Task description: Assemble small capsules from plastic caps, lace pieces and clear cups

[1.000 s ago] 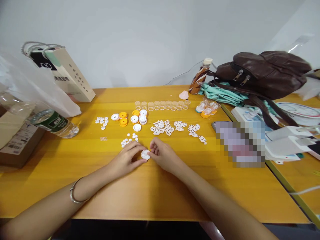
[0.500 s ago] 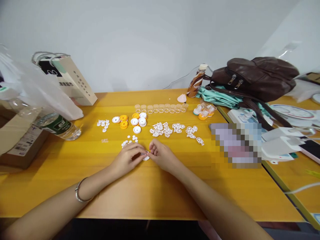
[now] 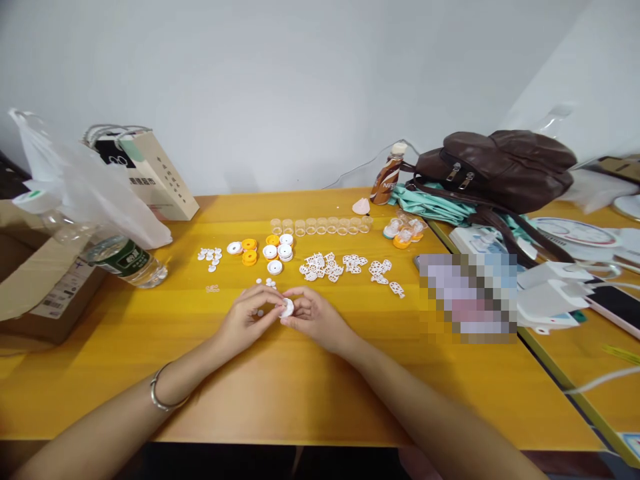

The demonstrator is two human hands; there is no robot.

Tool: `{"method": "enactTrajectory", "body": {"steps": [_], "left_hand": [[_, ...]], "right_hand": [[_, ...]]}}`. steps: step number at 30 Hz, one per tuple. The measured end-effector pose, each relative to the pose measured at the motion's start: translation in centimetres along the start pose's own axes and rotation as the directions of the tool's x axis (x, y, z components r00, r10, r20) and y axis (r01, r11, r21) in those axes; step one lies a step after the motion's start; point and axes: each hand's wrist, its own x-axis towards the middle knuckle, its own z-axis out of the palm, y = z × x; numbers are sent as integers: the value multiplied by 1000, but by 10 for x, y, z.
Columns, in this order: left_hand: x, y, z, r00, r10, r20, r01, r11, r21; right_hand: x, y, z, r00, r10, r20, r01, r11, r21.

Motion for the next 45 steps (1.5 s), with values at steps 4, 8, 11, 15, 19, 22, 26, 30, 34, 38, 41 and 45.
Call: {"method": "enactTrajectory", "body": {"steps": [4, 8, 11, 15, 19, 22, 26, 30, 34, 38, 41, 45], "left_hand": [[1, 1, 0, 1000, -5, -17, 4, 1000, -26], [-1, 6, 0, 999, -41, -31, 40, 999, -27], [0, 8, -5, 994, -96, -56, 96, 995, -5], [24, -5, -23, 983, -119, -141, 136, 984, 118], [78, -29, -42, 966, -249, -73, 256, 871, 419], [114, -47, -42, 946, -320, -48, 300, 813, 499], [137, -60, -29, 922, -386, 2, 321, 770, 551], [141, -57, -24, 912, -410, 11, 335, 760, 557], [130, -34, -38, 941, -335, -52, 311, 791, 527], [89, -8, -58, 967, -219, -126, 244, 942, 232], [49, 1, -61, 961, -275, -6, 266, 935, -233], [12, 1, -50, 927, -338, 162, 357, 665, -656]], "right_hand": [[2, 3, 5, 1000, -9, -21, 10, 996, 85], [2, 3, 6, 998, -16, -54, 21, 995, 98], [2, 2, 6, 997, -22, -75, 28, 997, 73], [2, 3, 7, 996, -21, -89, 24, 999, 26], [2, 5, 8, 995, -27, -98, 28, 1000, 7], [2, 8, 8, 995, -36, -88, 36, 999, 0], [2, 10, 7, 996, -45, -83, 45, 999, 0], [1, 8, 7, 996, -42, -81, 42, 999, 9], [0, 5, 5, 995, -43, -93, 46, 999, 27], [-2, 2, 4, 989, -64, -130, 69, 997, 34], [-4, 0, 7, 979, -109, -171, 109, 994, -12], [-9, -3, 13, 952, -212, -219, 193, 976, -104]]}}
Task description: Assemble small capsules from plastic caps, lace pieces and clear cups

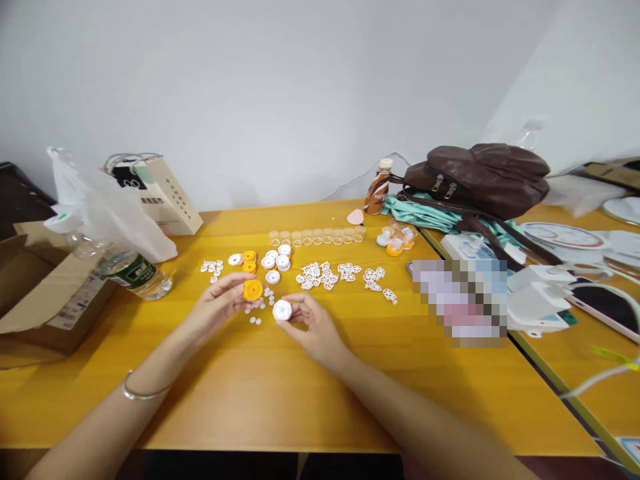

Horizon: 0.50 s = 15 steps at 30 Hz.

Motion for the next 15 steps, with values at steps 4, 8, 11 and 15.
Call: {"method": "enactTrajectory", "body": {"steps": [4, 8, 11, 15], "left_hand": [[-7, -10, 7, 991, -54, 121, 77, 977, -197], [-8, -13, 9, 988, -40, 149, 73, 972, -222], [-10, -15, 9, 990, -16, 142, 44, 980, -195], [-12, -16, 11, 989, 5, 148, 14, 992, -126]], "right_hand": [[-3, -1, 2, 994, -107, -25, 106, 993, -47], [-5, 0, 4, 988, -151, -33, 149, 988, -50], [-7, 0, 5, 988, -150, -40, 148, 988, -39], [-7, -2, 6, 987, -157, -34, 155, 987, -43]]}}
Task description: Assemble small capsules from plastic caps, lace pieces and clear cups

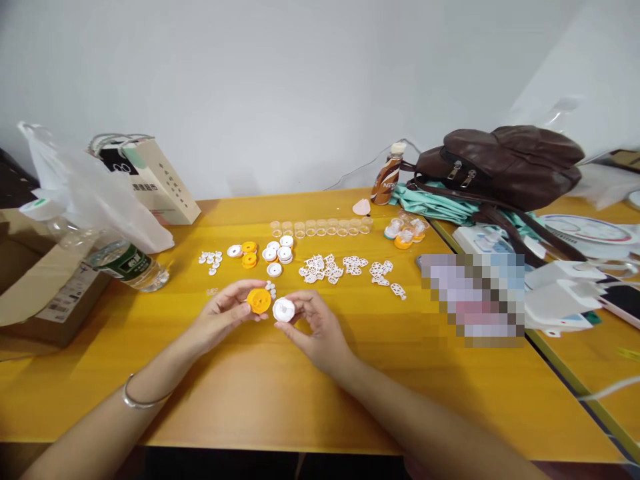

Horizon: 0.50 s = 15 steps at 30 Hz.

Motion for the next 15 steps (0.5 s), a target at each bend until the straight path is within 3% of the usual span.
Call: {"method": "enactTrajectory", "body": {"steps": [5, 15], "left_hand": [[-1, -3, 3, 998, 64, -22, -62, 992, 106], [-1, -7, 4, 999, 34, -36, -27, 984, 176]], "right_hand": [[0, 2, -1, 999, -46, 17, 46, 999, -2], [-3, 7, -1, 996, -90, 1, 89, 990, -111]]}}
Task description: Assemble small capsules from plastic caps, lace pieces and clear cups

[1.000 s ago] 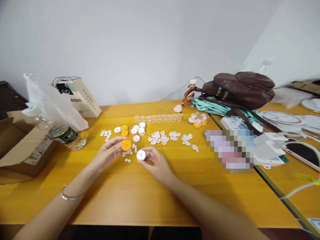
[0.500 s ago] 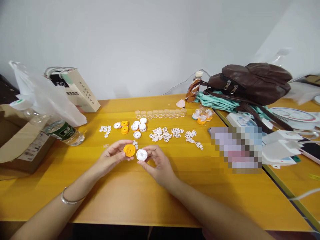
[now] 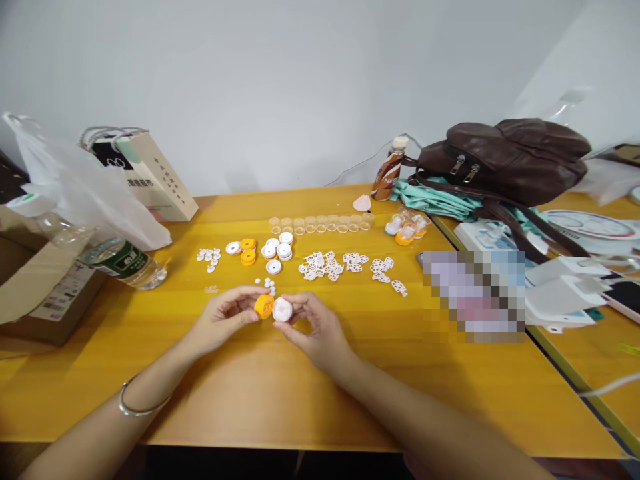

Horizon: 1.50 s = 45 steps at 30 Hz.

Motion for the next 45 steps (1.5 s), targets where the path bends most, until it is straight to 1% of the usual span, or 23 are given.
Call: {"method": "enactTrajectory", "body": {"steps": [7, 9, 13, 17, 20, 23, 28, 32, 34, 35, 38, 41, 43, 45], "left_hand": [[-1, 1, 3, 999, 30, -15, -28, 993, 114], [-1, 1, 3, 999, 47, -23, -42, 985, 169], [-2, 0, 4, 995, 102, -16, -92, 948, 303], [-4, -2, 7, 986, 167, -5, -151, 905, 397], [-5, -4, 9, 977, 214, -7, -187, 869, 458], [-6, -7, 11, 972, 236, -20, -196, 848, 492], [-7, -9, 14, 970, 238, -42, -186, 846, 499], [-7, -8, 15, 969, 245, -37, -192, 836, 514], [-7, -8, 15, 968, 252, -23, -201, 820, 536], [-7, -8, 15, 965, 260, -12, -210, 806, 553], [-7, -8, 13, 949, 313, 27, -262, 740, 620], [-7, -9, 13, 930, 363, 59, -304, 669, 678], [-7, -11, 14, 924, 372, 91, -320, 621, 716], [-7, -11, 15, 920, 372, 124, -332, 572, 750]], "right_hand": [[-1, 0, 1, 999, -44, 15, 45, 997, -63], [-1, 0, 1, 998, -56, 21, 58, 995, -82], [-2, -1, 1, 997, -65, 47, 71, 988, -139], [-4, 0, 0, 996, -43, 77, 58, 977, -207], [-5, 2, 0, 996, -24, 87, 42, 976, -214], [-6, 2, 2, 996, -17, 87, 35, 977, -212], [-8, 0, 2, 997, -33, 69, 50, 963, -264], [-9, 0, 1, 997, 6, 75, 15, 959, -282], [-9, 1, 2, 996, 41, 79, -21, 970, -242], [-8, 2, 2, 995, 60, 86, -43, 980, -193], [-4, 2, 3, 982, 124, 142, -130, 991, 31], [2, 2, 3, 951, 219, 219, -264, 942, 206], [5, 2, 2, 927, 286, 242, -346, 903, 255], [8, 3, 0, 910, 333, 246, -395, 876, 276]]}}
